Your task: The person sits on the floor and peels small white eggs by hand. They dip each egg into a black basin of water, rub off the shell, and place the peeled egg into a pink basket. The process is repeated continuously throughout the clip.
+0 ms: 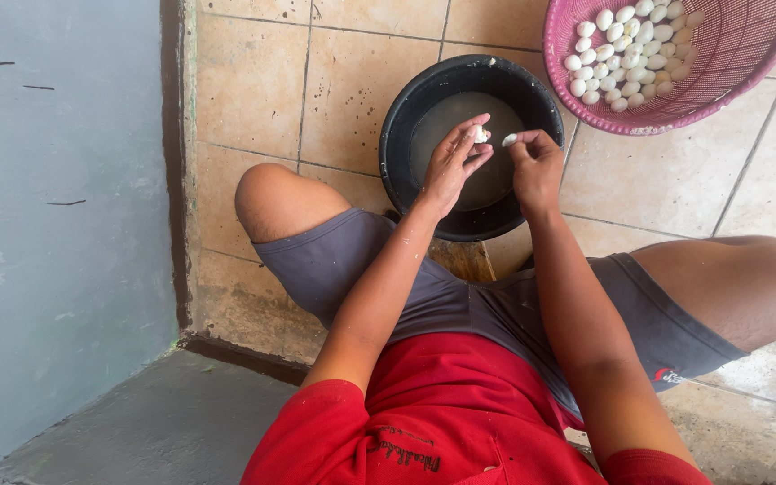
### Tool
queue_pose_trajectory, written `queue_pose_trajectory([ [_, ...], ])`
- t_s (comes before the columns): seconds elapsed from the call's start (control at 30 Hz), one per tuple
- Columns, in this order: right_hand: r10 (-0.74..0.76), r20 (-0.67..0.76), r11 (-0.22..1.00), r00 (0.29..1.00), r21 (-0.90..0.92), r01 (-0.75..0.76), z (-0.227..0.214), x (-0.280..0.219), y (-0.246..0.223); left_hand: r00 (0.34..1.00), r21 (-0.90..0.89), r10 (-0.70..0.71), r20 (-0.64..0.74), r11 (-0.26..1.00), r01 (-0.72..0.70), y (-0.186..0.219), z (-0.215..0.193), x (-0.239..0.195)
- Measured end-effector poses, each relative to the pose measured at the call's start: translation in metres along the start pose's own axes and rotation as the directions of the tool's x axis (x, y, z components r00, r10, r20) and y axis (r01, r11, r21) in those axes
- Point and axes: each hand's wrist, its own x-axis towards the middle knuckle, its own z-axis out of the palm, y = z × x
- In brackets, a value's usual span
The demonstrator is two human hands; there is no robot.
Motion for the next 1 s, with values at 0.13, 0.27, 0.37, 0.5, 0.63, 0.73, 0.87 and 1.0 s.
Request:
queue_pose_trajectory([
  [0.13, -0.439, 0.107, 0.788, 0.892, -0.432, 0.439, 0.007, -0.018, -0.029, 1.000, 0.132, 0.030, 0.005, 0.991, -0.030, 0.002, -0.004, -0.002],
  [0.27, -0.497, 0.147, 0.722, 0.855, -0.477, 0.502, 0.011, -0.027, -0.048, 0.995, 0.260, 0.073, 0.061, 0.962, -0.087, 0.003, -0.004, -0.005],
  [0.37, -0.482, 0.125, 0.724, 0.867, -0.500, 0.475, 0.010, -0.026, -0.046, 0.993, 0.238, 0.039, 0.111, 0.969, -0.065, 0.005, -0.002, -0.007],
  [0.5, -0.337, 0.028, 0.876, 0.941, -0.357, 0.325, 0.011, -0.020, -0.029, 0.989, 0.048, -0.031, 0.147, 0.999, 0.025, 0.006, 0.000, -0.009],
  [0.63, -0.182, 0.074, 0.983, 0.980, -0.022, 0.184, 0.008, -0.015, -0.010, 0.991, 0.003, -0.112, 0.073, 0.994, 0.112, 0.003, 0.001, -0.006],
  [0.73, -0.184, 0.066, 0.983, 0.981, -0.009, 0.185, 0.005, -0.012, 0.000, 0.997, 0.013, -0.058, 0.045, 0.998, 0.058, -0.002, 0.001, -0.003],
  [0.87, -0.196, -0.060, 0.980, 0.979, -0.026, 0.195, 0.004, -0.007, -0.001, 0.998, -0.074, -0.001, 0.060, 0.997, 0.005, 0.001, -0.001, 0.000],
  [1.0, -0.389, -0.006, 0.873, 0.921, -0.321, 0.366, 0.003, -0.013, -0.018, 0.996, -0.046, 0.017, 0.086, 0.999, -0.013, 0.008, -0.002, -0.002],
])
